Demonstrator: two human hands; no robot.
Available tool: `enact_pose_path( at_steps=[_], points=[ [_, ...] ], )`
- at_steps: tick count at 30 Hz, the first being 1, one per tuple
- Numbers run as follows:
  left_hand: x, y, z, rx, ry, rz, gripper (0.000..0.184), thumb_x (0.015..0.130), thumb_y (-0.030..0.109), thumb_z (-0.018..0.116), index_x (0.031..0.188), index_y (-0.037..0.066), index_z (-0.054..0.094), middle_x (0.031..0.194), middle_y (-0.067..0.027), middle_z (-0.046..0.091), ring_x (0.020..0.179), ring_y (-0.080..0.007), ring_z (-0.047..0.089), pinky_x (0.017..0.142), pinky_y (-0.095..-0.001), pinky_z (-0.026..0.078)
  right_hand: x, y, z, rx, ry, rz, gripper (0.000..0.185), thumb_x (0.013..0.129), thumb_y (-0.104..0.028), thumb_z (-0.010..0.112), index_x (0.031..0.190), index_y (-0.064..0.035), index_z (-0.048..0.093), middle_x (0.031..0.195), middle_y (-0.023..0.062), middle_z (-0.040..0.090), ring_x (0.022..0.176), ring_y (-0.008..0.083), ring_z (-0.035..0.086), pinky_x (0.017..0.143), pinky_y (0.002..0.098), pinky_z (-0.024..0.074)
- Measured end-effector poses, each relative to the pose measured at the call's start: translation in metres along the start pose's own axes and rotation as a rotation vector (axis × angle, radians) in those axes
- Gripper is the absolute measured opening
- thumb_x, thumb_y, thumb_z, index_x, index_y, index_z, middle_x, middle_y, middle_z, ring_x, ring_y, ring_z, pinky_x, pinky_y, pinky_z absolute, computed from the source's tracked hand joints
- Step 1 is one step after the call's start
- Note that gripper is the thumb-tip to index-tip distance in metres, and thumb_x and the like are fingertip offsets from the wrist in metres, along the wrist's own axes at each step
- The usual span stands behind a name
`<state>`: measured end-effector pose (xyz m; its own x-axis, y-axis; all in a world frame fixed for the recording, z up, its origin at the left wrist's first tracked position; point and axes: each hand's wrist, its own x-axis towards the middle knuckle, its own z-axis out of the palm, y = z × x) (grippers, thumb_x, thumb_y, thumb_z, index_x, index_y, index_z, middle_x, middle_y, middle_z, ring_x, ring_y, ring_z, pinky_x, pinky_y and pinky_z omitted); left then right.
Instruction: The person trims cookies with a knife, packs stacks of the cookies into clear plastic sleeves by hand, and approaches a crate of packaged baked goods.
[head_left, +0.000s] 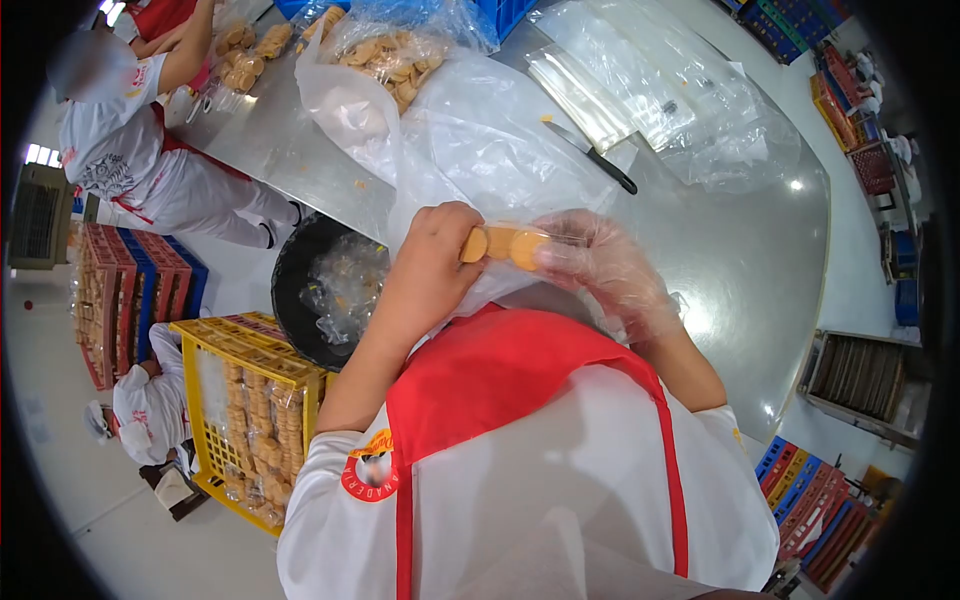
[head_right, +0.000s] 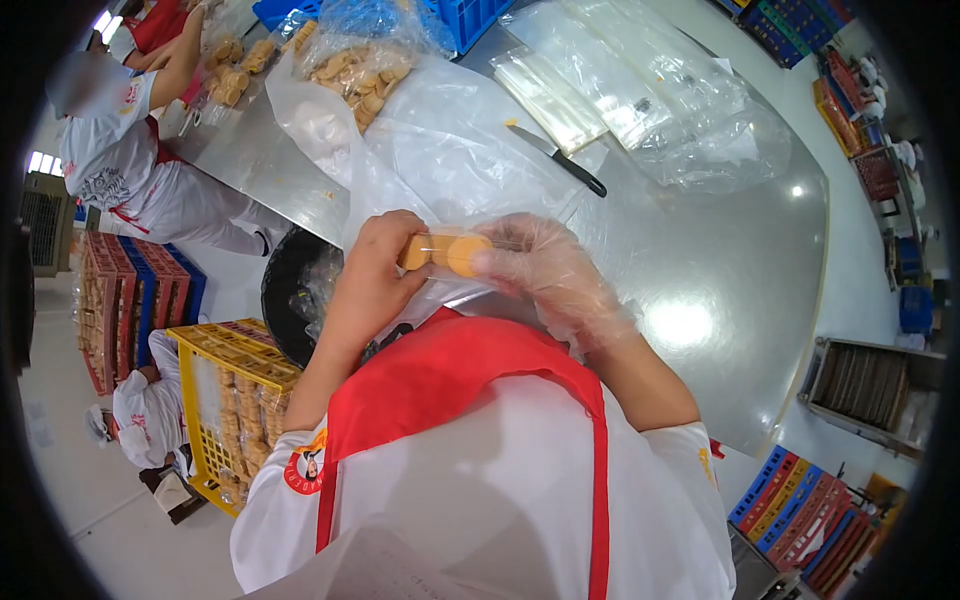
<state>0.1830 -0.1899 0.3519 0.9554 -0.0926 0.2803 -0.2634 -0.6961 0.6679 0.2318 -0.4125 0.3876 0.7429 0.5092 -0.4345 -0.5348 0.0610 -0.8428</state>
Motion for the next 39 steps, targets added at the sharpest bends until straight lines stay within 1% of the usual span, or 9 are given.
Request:
enact_pose_path(
  at_steps=[10,13,19,22,25,28,31,34,39],
  points=[
    [0.0,-0.007,0.003,-0.029,-0.128,-0.036,0.049,0.069,0.003,0.08,0.114,0.004,0.061,0.111,-0.0141,0.064,0.106,-0.0354,0.058,0.092,-0.0417,0.047,0.016,0.013,-0.014,0.005,0.043,0.099,0.033,0.083,-0.015,0.079,0.107,0.0029,0.065,0.086,0.0063,0.064,0.066,0.0089,0.054,0.058,0.0209,0.0428],
    [0.001,-0.008,0.004,-0.008,-0.113,-0.001,0.057,0.069,0.005,0.082,0.122,0.006,0.061,0.103,-0.0135,0.064,0.097,-0.0329,0.062,0.087,-0.0387,0.05,0.024,0.016,-0.016,-0.069,0.149,0.081,0.032,0.085,-0.015,0.079,0.107,0.0001,0.063,0.087,0.005,0.065,0.065,0.0076,0.054,0.056,0.0227,0.0442],
    [0.008,0.001,-0.017,-0.384,-0.285,-0.27,0.066,0.071,0.007,0.085,0.131,0.007,0.057,0.094,-0.0073,0.066,0.085,-0.0162,0.065,0.079,-0.0285,0.051,0.025,-0.003,-0.021,-0.069,0.055,0.095,0.031,0.08,-0.015,0.082,0.104,-0.0032,0.065,0.081,0.0015,0.065,0.061,0.0083,0.052,0.055,0.0215,0.0419],
    [0.003,0.002,-0.017,-0.57,-0.328,-0.334,0.064,0.073,0.006,0.085,0.132,0.006,0.058,0.106,-0.0064,0.068,0.097,-0.0127,0.063,0.086,-0.0274,0.05,0.029,0.003,-0.03,-0.232,-0.01,0.07,0.024,0.084,-0.02,0.078,0.099,-0.0034,0.07,0.083,0.0032,0.066,0.068,0.0102,0.057,0.061,0.0241,0.0457],
    [-0.008,-0.007,-0.014,-0.688,-0.327,-0.356,0.064,0.075,0.004,0.083,0.134,0.003,0.058,0.119,-0.0077,0.067,0.108,-0.0133,0.061,0.094,-0.0276,0.048,0.031,0.006,-0.024,-0.111,0.041,0.043,0.024,0.086,-0.026,0.073,0.094,-0.0038,0.075,0.083,0.0042,0.066,0.07,0.0108,0.054,0.063,0.0249,0.0453],
    [-0.021,-0.015,-0.01,-0.809,-0.305,-0.467,0.064,0.077,0.002,0.08,0.137,0.0,0.057,0.128,-0.0094,0.064,0.116,-0.0145,0.059,0.101,-0.0293,0.046,0.026,0.006,-0.026,-0.032,-0.037,0.107,0.032,0.088,-0.03,0.072,0.105,-0.0031,0.075,0.093,0.0081,0.07,0.08,0.0141,0.057,0.074,0.0282,0.0477],
    [-0.031,-0.019,-0.001,-0.875,-0.236,-0.476,0.062,0.079,0.008,0.08,0.137,0.004,0.059,0.127,-0.0098,0.066,0.112,-0.0131,0.06,0.097,-0.0282,0.048,0.027,0.015,-0.027,-0.158,-0.151,0.124,0.04,0.09,-0.034,0.07,0.114,-0.0011,0.073,0.104,0.0111,0.071,0.089,0.0172,0.06,0.083,0.0319,0.0488],
    [-0.033,-0.02,-0.001,-0.847,-0.249,-0.462,0.064,0.079,0.007,0.081,0.138,0.004,0.058,0.128,-0.0101,0.065,0.113,-0.0132,0.059,0.098,-0.0282,0.047,0.019,0.01,-0.016,-0.194,-0.246,0.073,0.046,0.091,-0.037,0.07,0.119,-0.0002,0.07,0.107,0.0114,0.071,0.092,0.017,0.063,0.081,0.0311,0.0502],
    [-0.038,-0.01,-0.006,-0.773,-0.226,-0.495,0.064,0.078,0.005,0.081,0.138,0.001,0.057,0.125,-0.0101,0.065,0.115,-0.0145,0.058,0.098,-0.028,0.047,0.021,0.007,-0.009,-0.17,-0.184,0.17,0.048,0.092,-0.037,0.07,0.121,0.0004,0.069,0.11,0.0117,0.071,0.094,0.0155,0.064,0.078,0.0292,0.0517]
  ],
)
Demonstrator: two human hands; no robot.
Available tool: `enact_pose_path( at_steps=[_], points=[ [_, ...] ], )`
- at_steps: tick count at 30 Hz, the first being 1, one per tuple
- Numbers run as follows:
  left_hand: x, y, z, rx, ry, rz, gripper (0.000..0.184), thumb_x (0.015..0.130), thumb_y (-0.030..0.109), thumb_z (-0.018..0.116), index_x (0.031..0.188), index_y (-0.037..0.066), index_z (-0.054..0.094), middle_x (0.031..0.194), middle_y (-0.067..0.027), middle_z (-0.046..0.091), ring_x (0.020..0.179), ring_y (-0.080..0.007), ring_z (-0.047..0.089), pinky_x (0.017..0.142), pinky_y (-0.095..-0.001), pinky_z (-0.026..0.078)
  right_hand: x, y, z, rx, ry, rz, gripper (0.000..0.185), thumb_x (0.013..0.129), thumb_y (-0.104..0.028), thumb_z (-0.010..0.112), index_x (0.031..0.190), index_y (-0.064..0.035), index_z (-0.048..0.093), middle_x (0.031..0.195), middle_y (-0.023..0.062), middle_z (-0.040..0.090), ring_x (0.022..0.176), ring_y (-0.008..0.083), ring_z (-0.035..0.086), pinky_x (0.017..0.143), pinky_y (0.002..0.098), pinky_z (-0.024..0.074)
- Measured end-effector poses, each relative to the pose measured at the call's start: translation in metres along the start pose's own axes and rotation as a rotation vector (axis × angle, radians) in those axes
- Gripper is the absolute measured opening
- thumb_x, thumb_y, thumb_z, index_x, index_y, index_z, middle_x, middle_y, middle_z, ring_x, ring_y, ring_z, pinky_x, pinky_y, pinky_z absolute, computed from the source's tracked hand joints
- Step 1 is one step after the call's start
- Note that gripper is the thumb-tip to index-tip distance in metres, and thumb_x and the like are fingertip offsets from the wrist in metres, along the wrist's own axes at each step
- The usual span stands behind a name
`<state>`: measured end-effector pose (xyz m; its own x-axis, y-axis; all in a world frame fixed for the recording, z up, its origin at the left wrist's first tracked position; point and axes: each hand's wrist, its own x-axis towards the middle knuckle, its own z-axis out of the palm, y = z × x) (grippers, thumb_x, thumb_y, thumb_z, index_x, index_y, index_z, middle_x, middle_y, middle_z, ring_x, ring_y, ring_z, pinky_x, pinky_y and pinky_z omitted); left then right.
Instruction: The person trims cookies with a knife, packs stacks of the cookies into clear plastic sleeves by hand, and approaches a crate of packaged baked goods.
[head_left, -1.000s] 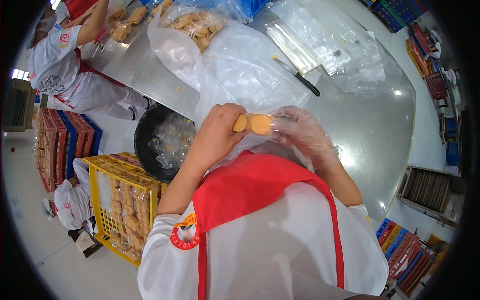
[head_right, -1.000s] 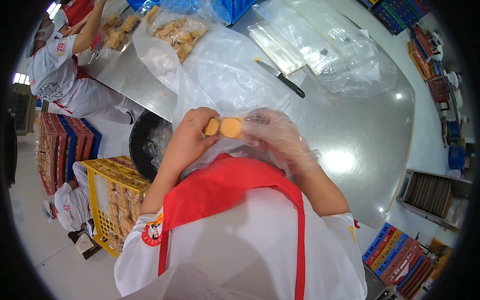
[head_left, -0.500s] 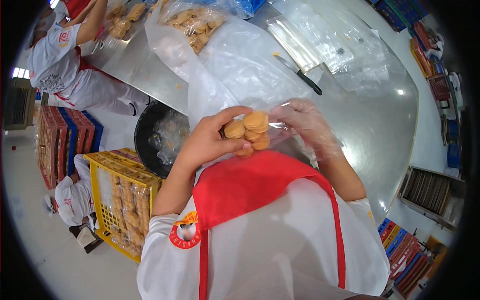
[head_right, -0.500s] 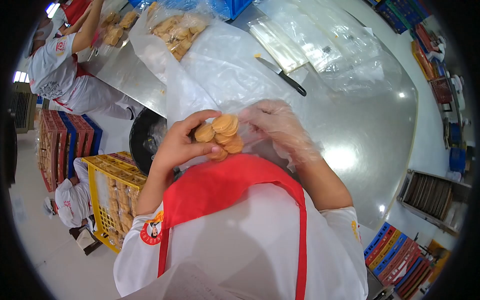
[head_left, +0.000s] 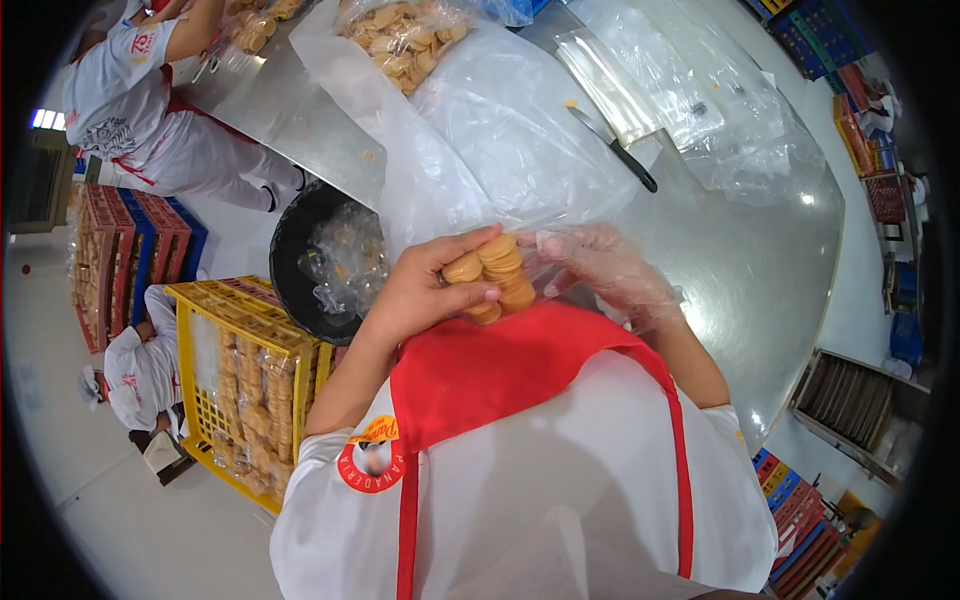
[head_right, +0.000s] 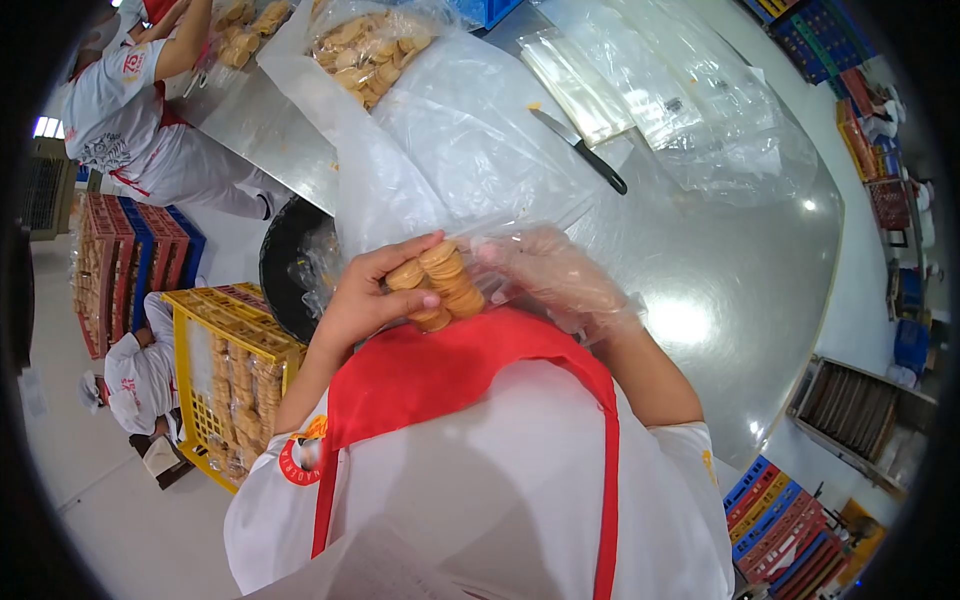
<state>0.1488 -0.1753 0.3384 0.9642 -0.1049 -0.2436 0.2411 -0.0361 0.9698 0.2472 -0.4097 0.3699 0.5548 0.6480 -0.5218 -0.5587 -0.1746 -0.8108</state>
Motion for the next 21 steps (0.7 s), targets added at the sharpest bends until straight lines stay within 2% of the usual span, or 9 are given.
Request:
enact_pose_path(
  at_steps=[1,4,5,8,11,14,19,21],
  points=[
    [-0.001,-0.002,0.0,-0.005,0.007,-0.009,0.066,0.078,0.005,0.08,0.139,0.001,0.055,0.123,-0.0092,0.065,0.116,-0.015,0.058,0.098,-0.0281,0.047,0.0,0.0,0.004,0.009,-0.032,-0.002,0.048,0.092,-0.037,0.071,0.122,0.0004,0.069,0.11,0.0117,0.071,0.094,0.015,0.064,0.077,0.0284,0.0519],
    [-0.001,-0.015,0.005,-0.284,0.431,0.143,0.074,0.08,0.002,0.078,0.145,0.001,0.043,0.121,-0.0073,0.058,0.115,-0.0154,0.054,0.096,-0.0288,0.047,0.0,0.005,0.007,0.024,0.025,-0.075,0.058,0.095,-0.047,0.063,0.125,0.0018,0.066,0.122,0.0129,0.068,0.109,0.018,0.064,0.078,0.0298,0.0543],
    [-0.003,-0.016,0.006,-0.331,0.448,0.169,0.076,0.084,0.002,0.074,0.147,0.004,0.033,0.121,-0.007,0.05,0.114,-0.0156,0.05,0.096,-0.0298,0.046,-0.001,0.002,0.011,0.036,0.04,-0.102,0.056,0.095,-0.045,0.065,0.125,0.0016,0.066,0.12,0.0125,0.069,0.107,0.017,0.064,0.077,0.0286,0.0535],
    [-0.008,-0.011,0.016,-0.175,0.283,0.266,0.069,0.089,0.007,0.071,0.146,0.005,0.032,0.125,-0.0103,0.048,0.112,-0.0163,0.05,0.097,-0.0304,0.044,-0.005,-0.007,0.024,0.036,0.048,-0.17,0.054,0.094,-0.042,0.067,0.125,0.0011,0.066,0.119,0.0115,0.069,0.105,0.0154,0.063,0.076,0.0266,0.0519],
    [-0.012,-0.006,0.013,-0.149,0.278,0.316,0.061,0.095,0.015,0.066,0.145,0.006,0.032,0.123,-0.0103,0.049,0.114,-0.017,0.05,0.099,-0.0307,0.042,-0.006,-0.013,0.026,-0.03,0.002,-0.195,0.057,0.094,-0.046,0.065,0.126,0.0012,0.066,0.123,0.0111,0.068,0.11,0.0173,0.063,0.076,0.0281,0.052],
    [-0.016,0.008,0.017,-0.215,0.228,0.277,0.057,0.098,0.019,0.062,0.145,0.006,0.03,0.123,-0.0107,0.05,0.115,-0.0168,0.05,0.098,-0.0304,0.042,-0.013,-0.023,0.03,-0.092,0.013,-0.196,0.058,0.094,-0.048,0.065,0.125,0.0013,0.066,0.125,0.0109,0.067,0.113,0.019,0.063,0.077,0.0291,0.0521],
    [-0.013,0.009,0.012,-0.41,0.182,0.293,0.044,0.099,0.014,0.06,0.138,0.004,0.042,0.122,-0.0099,0.054,0.113,-0.0159,0.053,0.098,-0.0298,0.043,-0.015,-0.023,0.031,-0.057,0.042,-0.227,0.057,0.094,-0.047,0.063,0.123,0.0015,0.067,0.125,0.0112,0.067,0.115,0.0206,0.063,0.076,0.0297,0.052],
    [-0.008,0.007,0.003,-0.465,0.166,0.302,0.04,0.099,0.012,0.06,0.136,0.004,0.046,0.123,-0.0099,0.056,0.113,-0.0161,0.055,0.098,-0.031,0.045,-0.018,-0.028,0.035,-0.062,0.057,-0.261,0.054,0.095,-0.045,0.063,0.123,0.0009,0.068,0.124,0.0102,0.068,0.11,0.0205,0.064,0.075,0.0293,0.0514]
  ],
)
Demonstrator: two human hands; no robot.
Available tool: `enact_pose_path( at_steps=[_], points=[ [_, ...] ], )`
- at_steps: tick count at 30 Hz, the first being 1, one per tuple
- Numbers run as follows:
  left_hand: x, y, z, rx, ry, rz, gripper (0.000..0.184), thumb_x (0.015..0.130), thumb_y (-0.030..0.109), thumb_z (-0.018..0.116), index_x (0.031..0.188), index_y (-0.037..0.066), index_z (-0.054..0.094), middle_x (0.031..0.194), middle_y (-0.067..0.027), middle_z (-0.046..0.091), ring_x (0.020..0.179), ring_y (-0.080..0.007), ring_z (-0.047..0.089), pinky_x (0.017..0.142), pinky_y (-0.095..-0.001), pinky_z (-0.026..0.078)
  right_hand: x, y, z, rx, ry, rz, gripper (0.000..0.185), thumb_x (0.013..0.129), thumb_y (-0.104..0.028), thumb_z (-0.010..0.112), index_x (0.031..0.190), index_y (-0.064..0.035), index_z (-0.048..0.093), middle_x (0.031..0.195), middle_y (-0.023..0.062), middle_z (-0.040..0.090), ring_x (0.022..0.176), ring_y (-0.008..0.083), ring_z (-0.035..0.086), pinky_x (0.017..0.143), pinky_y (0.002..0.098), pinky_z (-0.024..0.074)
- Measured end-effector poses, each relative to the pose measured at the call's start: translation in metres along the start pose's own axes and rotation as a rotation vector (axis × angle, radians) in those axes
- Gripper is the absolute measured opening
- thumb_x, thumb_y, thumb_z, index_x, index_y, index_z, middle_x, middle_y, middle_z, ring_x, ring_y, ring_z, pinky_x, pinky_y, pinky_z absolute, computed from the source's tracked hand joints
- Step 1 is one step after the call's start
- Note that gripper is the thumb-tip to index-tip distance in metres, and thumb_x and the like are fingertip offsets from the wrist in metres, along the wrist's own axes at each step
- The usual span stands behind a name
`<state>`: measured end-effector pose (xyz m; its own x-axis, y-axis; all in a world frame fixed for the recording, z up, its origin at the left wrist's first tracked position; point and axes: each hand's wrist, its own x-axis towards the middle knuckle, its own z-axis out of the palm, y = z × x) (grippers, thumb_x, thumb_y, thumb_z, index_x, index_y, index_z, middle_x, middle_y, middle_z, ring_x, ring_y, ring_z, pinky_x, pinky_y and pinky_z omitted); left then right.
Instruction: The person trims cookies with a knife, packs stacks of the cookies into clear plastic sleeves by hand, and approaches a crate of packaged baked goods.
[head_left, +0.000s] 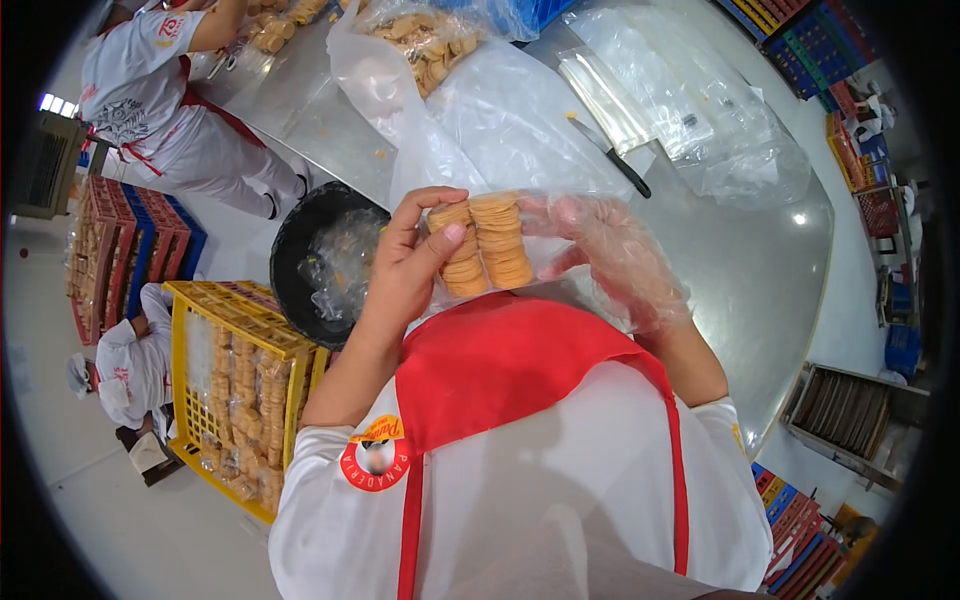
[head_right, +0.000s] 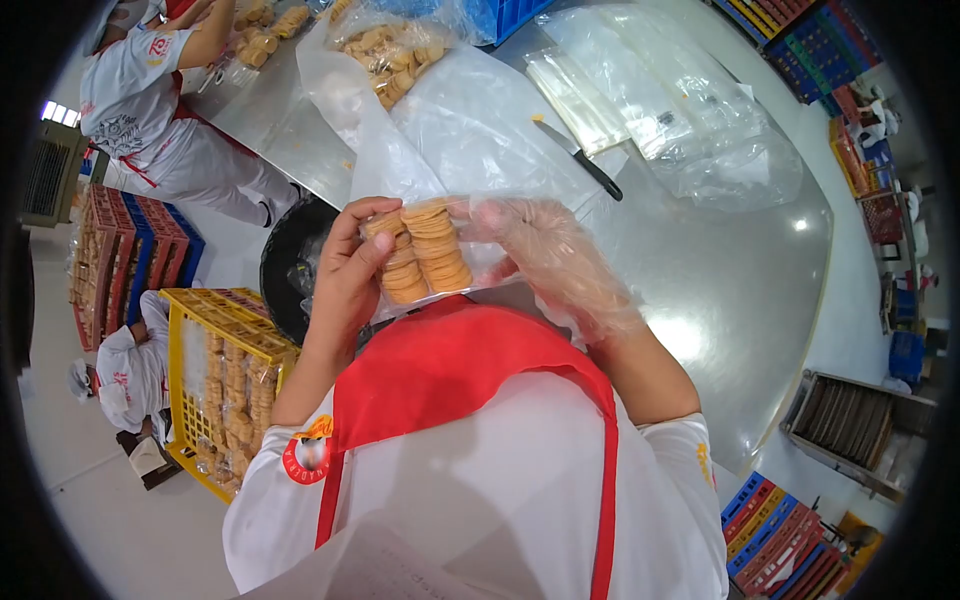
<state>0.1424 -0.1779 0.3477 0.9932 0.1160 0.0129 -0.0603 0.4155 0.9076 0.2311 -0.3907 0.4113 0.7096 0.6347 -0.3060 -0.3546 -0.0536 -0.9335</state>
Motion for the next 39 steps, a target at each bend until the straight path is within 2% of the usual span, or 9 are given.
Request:
enact_pose_path(
  at_steps=[4,10,15,18,22,29,33,34,39],
  points=[
    [0.009,0.003,-0.003,-0.226,0.064,-0.139,0.039,0.099,0.013,0.059,0.135,0.003,0.048,0.124,-0.0124,0.059,0.112,-0.0202,0.061,0.095,-0.0365,0.052,0.003,-0.011,0.0,-0.234,-0.01,-0.183,0.043,0.095,-0.037,0.065,0.116,0.0,0.07,0.117,0.0111,0.069,0.102,0.0207,0.066,0.075,0.029,0.0523],
    [0.014,-0.01,-0.001,-0.621,-0.065,-0.377,0.041,0.102,0.026,0.053,0.134,0.001,0.047,0.123,-0.0181,0.06,0.106,-0.0282,0.065,0.089,-0.0408,0.058,0.012,-0.066,0.0,-0.919,-0.154,-0.878,0.015,0.089,-0.016,0.072,0.089,-0.0008,0.07,0.082,0.011,0.068,0.074,0.0174,0.062,0.068,0.0317,0.0488],
    [0.001,-0.007,0.017,-0.534,-0.084,-0.346,0.061,0.1,0.037,0.058,0.144,0.0,0.037,0.131,-0.019,0.054,0.125,-0.0295,0.055,0.095,-0.047,0.054,0.015,-0.088,0.014,-0.878,-0.143,-0.448,0.023,0.089,-0.02,0.071,0.079,0.001,0.069,0.069,0.0098,0.063,0.063,0.0159,0.055,0.06,0.0333,0.0451],
    [-0.004,-0.008,0.021,-0.362,-0.354,-0.175,0.077,0.097,0.045,0.061,0.151,0.003,0.026,0.131,-0.0189,0.053,0.127,-0.0297,0.052,0.096,-0.0453,0.052,0.023,-0.085,0.016,-0.671,-0.183,-0.304,0.028,0.089,-0.024,0.071,0.076,0.0006,0.07,0.072,0.0074,0.066,0.064,0.0145,0.055,0.059,0.0327,0.0449],
    [-0.012,0.005,0.026,-0.398,-0.368,-0.39,0.088,0.094,0.053,0.062,0.155,0.007,0.018,0.132,-0.0202,0.052,0.12,-0.0317,0.056,0.094,-0.0422,0.053,0.038,-0.085,-0.005,-0.602,-0.341,-0.208,0.037,0.088,-0.034,0.07,0.08,0.002,0.072,0.071,0.0027,0.064,0.068,0.0112,0.056,0.064,0.0285,0.0462],
    [-0.01,-0.006,0.016,-0.495,-0.336,-0.606,0.095,0.09,0.064,0.059,0.155,0.007,0.018,0.134,-0.0207,0.053,0.116,-0.0317,0.06,0.088,-0.0442,0.055,0.031,-0.058,-0.022,-0.431,-0.522,-0.131,0.041,0.091,-0.039,0.069,0.104,-0.0008,0.076,0.098,0.01,0.073,0.088,0.0157,0.063,0.078,0.0288,0.05],
    [-0.005,0.001,0.013,-0.668,-0.291,-0.201,0.101,0.087,0.07,0.059,0.155,0.007,0.019,0.135,-0.0184,0.052,0.118,-0.0315,0.059,0.091,-0.0442,0.055,0.012,-0.056,-0.027,-0.308,-0.293,-0.285,0.046,0.093,-0.04,0.066,0.103,0.0038,0.074,0.105,0.0173,0.072,0.093,0.0229,0.067,0.082,0.0334,0.0526],
    [-0.001,0.004,0.006,-0.683,-0.392,-0.112,0.1,0.087,0.055,0.071,0.156,0.008,0.015,0.139,-0.0155,0.048,0.123,-0.0307,0.055,0.098,-0.0434,0.05,0.007,-0.053,-0.027,-0.31,-0.197,-0.346,0.049,0.093,-0.041,0.065,0.102,0.0061,0.074,0.106,0.0204,0.072,0.095,0.026,0.069,0.084,0.0353,0.0537],
    [-0.01,0.03,0.026,0.149,-0.116,-0.026,0.092,0.087,0.007,0.073,0.154,0.006,0.011,0.138,-0.0122,0.042,0.128,-0.0219,0.047,0.105,-0.0384,0.039,-0.002,-0.024,-0.013,-0.182,0.0,-0.506,0.043,0.095,-0.036,0.066,0.111,0.0039,0.072,0.099,0.0149,0.07,0.084,0.0168,0.063,0.073,0.0284,0.0505]
  ],
)
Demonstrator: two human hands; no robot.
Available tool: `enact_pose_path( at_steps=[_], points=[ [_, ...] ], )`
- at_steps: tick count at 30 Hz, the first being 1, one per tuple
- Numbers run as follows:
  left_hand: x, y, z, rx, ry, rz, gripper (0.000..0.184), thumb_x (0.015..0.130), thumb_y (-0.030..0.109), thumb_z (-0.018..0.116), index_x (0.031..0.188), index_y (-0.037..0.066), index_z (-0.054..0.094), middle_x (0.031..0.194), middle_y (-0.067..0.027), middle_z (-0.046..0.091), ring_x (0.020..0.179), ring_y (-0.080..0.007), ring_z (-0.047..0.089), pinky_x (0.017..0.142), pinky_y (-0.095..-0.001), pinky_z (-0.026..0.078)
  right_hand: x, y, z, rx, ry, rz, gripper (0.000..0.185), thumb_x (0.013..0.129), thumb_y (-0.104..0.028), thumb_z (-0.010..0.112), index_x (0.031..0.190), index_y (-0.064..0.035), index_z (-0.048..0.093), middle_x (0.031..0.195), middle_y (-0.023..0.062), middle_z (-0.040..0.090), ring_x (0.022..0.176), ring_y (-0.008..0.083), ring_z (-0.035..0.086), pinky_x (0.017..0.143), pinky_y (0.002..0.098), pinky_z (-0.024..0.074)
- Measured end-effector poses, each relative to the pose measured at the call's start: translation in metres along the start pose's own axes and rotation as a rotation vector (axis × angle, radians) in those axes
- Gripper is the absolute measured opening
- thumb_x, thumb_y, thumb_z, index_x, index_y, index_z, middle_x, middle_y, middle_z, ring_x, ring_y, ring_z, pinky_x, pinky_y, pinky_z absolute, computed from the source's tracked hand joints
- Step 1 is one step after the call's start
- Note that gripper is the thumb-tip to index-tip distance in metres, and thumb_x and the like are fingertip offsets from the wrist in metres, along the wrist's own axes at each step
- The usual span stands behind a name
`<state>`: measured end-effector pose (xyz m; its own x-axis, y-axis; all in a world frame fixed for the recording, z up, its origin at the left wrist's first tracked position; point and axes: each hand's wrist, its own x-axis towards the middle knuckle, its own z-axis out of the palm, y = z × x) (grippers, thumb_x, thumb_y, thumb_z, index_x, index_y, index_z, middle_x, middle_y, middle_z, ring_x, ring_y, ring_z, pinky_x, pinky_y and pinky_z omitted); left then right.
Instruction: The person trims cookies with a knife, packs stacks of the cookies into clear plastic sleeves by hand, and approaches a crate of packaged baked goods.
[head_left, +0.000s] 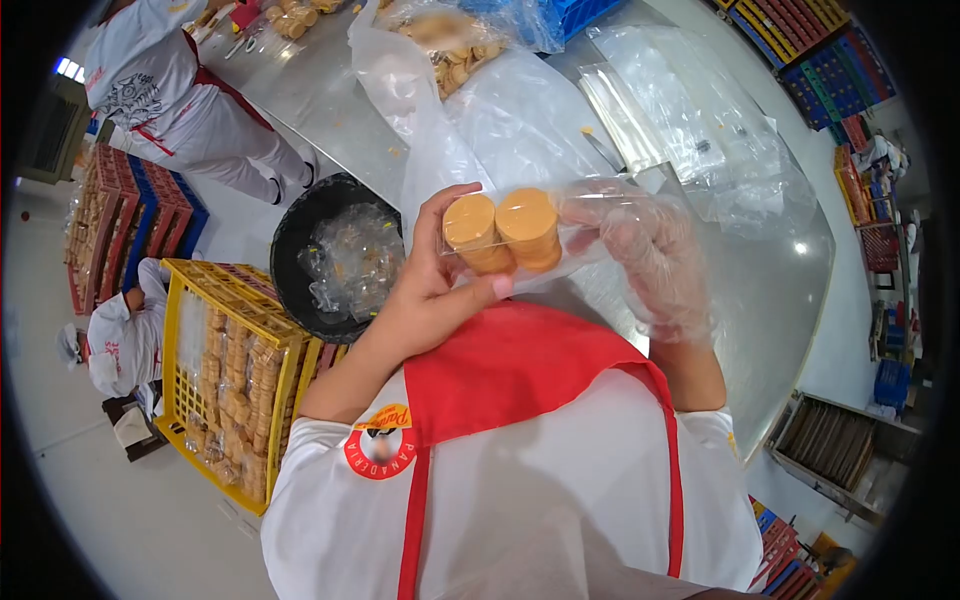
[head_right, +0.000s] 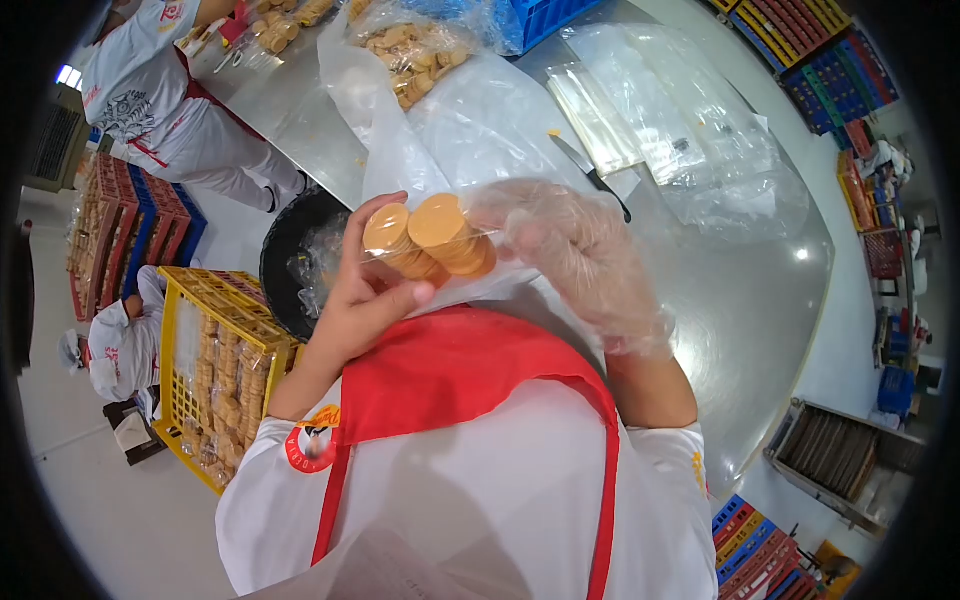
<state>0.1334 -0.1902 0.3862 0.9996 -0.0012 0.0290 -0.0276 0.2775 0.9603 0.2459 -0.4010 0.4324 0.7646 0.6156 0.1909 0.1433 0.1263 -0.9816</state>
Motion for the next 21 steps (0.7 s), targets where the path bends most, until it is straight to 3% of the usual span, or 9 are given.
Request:
enact_pose_path(
  at_steps=[2,5,7,11,13,16,17,21],
  points=[
    [-0.001,0.0,0.006,0.075,0.075,0.033,0.087,0.088,0.006,0.071,0.152,0.005,0.012,0.135,-0.0134,0.043,0.126,-0.0213,0.047,0.104,-0.0378,0.039,-0.006,0.0,-0.003,0.046,-0.047,0.04,0.039,0.096,-0.03,0.067,0.118,0.0022,0.07,0.097,0.011,0.069,0.083,0.0121,0.06,0.07,0.0249,0.0491],
    [-0.006,-0.002,0.007,0.037,0.007,0.146,0.081,0.09,0.005,0.068,0.151,0.003,0.014,0.13,-0.0145,0.044,0.123,-0.0218,0.048,0.105,-0.037,0.038,-0.014,-0.003,-0.011,0.205,-0.183,0.196,0.042,0.096,-0.029,0.066,0.125,0.0012,0.066,0.099,0.0079,0.067,0.081,0.0095,0.058,0.069,0.0234,0.0484],
    [-0.007,-0.009,0.002,0.195,-0.009,0.238,0.076,0.092,0.007,0.067,0.148,0.002,0.017,0.129,-0.0149,0.044,0.12,-0.0215,0.049,0.104,-0.0362,0.038,-0.015,-0.011,-0.009,0.189,-0.277,0.242,0.045,0.096,-0.028,0.066,0.13,0.0007,0.063,0.102,0.0067,0.065,0.081,0.0086,0.058,0.069,0.0224,0.0479],
    [-0.006,0.003,-0.002,0.473,-0.111,0.419,0.065,0.094,0.013,0.066,0.142,0.001,0.024,0.128,-0.0154,0.043,0.117,-0.0212,0.049,0.103,-0.035,0.038,-0.017,-0.01,0.004,0.287,-0.219,0.309,0.043,0.098,-0.023,0.063,0.135,-0.0017,0.06,0.109,0.0062,0.064,0.088,0.0089,0.059,0.079,0.0238,0.0513],
    [-0.005,0.005,-0.006,0.531,-0.043,0.322,0.061,0.095,0.016,0.066,0.139,0.0,0.027,0.128,-0.0149,0.044,0.115,-0.0213,0.049,0.101,-0.0346,0.039,-0.015,-0.007,-0.004,0.379,-0.351,0.38,0.042,0.099,-0.021,0.061,0.137,-0.0032,0.058,0.116,0.0076,0.064,0.094,0.0099,0.06,0.085,0.0259,0.0529],
    [-0.01,0.012,-0.004,0.44,-0.03,0.249,0.057,0.095,0.019,0.066,0.136,0.0,0.033,0.126,-0.0143,0.045,0.113,-0.0217,0.05,0.1,-0.0339,0.04,-0.012,-0.015,0.007,0.329,-0.314,0.552,0.044,0.1,-0.02,0.058,0.142,-0.006,0.053,0.123,0.0076,0.062,0.099,0.0111,0.06,0.093,0.0287,0.0522],
    [-0.012,0.015,-0.002,0.378,-0.044,0.232,0.055,0.095,0.02,0.066,0.136,0.0,0.034,0.125,-0.0142,0.046,0.112,-0.0218,0.051,0.1,-0.0337,0.04,-0.013,-0.012,0.009,0.34,-0.311,0.524,0.045,0.101,-0.02,0.058,0.143,-0.0068,0.052,0.123,0.0079,0.061,0.101,0.0118,0.06,0.093,0.0289,0.0522],
    [-0.008,0.026,-0.001,0.611,-0.018,0.208,0.055,0.095,0.022,0.066,0.135,-0.001,0.037,0.123,-0.0157,0.048,0.111,-0.023,0.052,0.099,-0.0335,0.041,-0.015,-0.005,0.016,0.374,-0.316,0.519,0.045,0.102,-0.021,0.056,0.145,-0.0096,0.05,0.128,0.0085,0.059,0.109,0.0137,0.058,0.093,0.029,0.0522]
  ],
)
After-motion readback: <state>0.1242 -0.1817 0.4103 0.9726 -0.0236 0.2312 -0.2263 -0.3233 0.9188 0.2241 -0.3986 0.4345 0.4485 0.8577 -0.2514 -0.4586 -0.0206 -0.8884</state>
